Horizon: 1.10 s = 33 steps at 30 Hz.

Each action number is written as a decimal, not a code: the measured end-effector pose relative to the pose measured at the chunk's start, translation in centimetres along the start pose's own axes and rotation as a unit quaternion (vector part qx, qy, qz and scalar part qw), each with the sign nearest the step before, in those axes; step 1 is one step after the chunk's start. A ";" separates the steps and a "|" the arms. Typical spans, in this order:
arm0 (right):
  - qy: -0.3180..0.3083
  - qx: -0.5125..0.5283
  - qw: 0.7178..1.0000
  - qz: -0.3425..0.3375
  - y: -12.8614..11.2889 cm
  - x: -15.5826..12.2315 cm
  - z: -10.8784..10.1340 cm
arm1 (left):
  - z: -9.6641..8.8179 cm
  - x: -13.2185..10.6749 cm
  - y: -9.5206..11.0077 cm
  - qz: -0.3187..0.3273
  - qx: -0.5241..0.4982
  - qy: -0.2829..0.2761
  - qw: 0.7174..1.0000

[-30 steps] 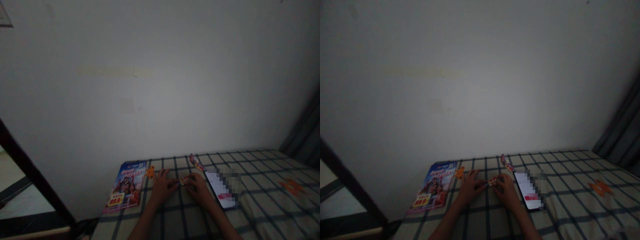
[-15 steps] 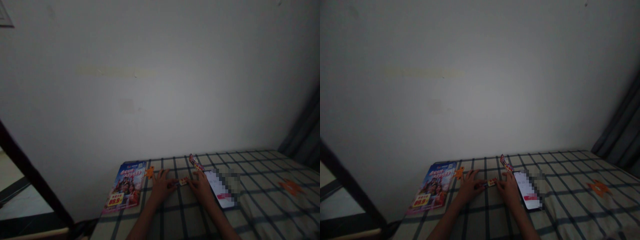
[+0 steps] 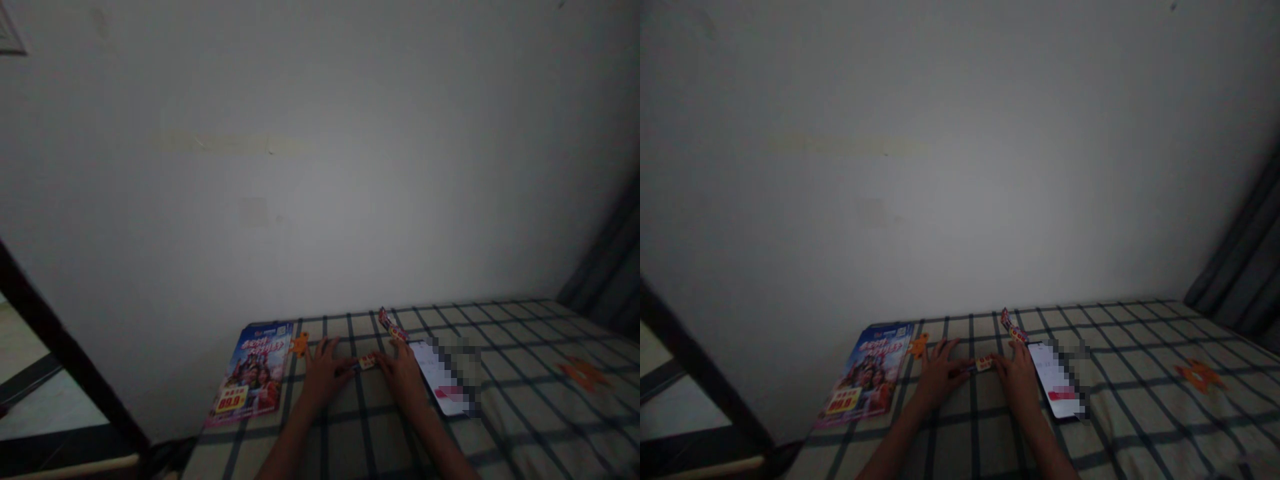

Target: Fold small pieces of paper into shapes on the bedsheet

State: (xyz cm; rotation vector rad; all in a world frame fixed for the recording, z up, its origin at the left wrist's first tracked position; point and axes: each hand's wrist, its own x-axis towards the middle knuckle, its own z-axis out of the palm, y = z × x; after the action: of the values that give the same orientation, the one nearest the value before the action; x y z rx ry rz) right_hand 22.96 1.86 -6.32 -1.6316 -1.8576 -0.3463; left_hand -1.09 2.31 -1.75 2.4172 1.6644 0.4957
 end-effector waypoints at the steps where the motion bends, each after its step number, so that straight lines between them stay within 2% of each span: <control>1: 0.009 -0.004 1.000 0.002 0.0 0.0 0.0 | 0.0 0.0 0.0 0.000 0.000 0.001 1.000; 4: 0.032 -0.003 0.999 -0.010 0.0 0.1 -0.1 | 0.2 0.0 0.0 0.001 -0.003 0.005 1.000; 6: 0.028 0.020 0.998 -0.054 -0.3 0.1 -0.5 | 0.1 0.0 0.1 0.004 -0.005 0.008 1.000; 8: -0.007 0.058 0.991 -0.120 -0.8 0.0 -0.9 | 0.0 -0.1 0.2 0.004 -0.011 0.013 1.000; 11: -0.068 0.103 0.976 -0.182 -1.5 -0.1 -1.6 | -0.2 -0.1 0.5 -0.011 -0.027 0.030 0.999; 14: -0.103 0.118 0.971 -0.181 -2.0 0.0 -2.2 | -0.4 -0.2 0.7 -0.034 -0.038 0.055 0.997; 20: -0.105 0.105 0.977 -0.156 -2.5 0.3 -2.7 | -0.1 -0.1 0.4 -0.057 -0.041 0.096 0.993; 28: -0.125 0.088 0.978 -0.143 -2.4 0.4 -2.0 | 0.0 -0.1 0.8 -0.063 -0.029 0.111 0.991; 33: -0.147 0.087 0.973 -0.156 -2.4 0.4 -2.4 | -0.1 -0.2 1.1 -0.055 -0.024 0.118 0.991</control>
State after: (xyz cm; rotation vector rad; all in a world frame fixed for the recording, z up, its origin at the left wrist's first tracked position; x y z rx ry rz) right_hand 21.31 0.32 -3.78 -1.3287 -2.3036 -0.0683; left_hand -0.25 1.74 -1.36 2.2917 1.8423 0.8200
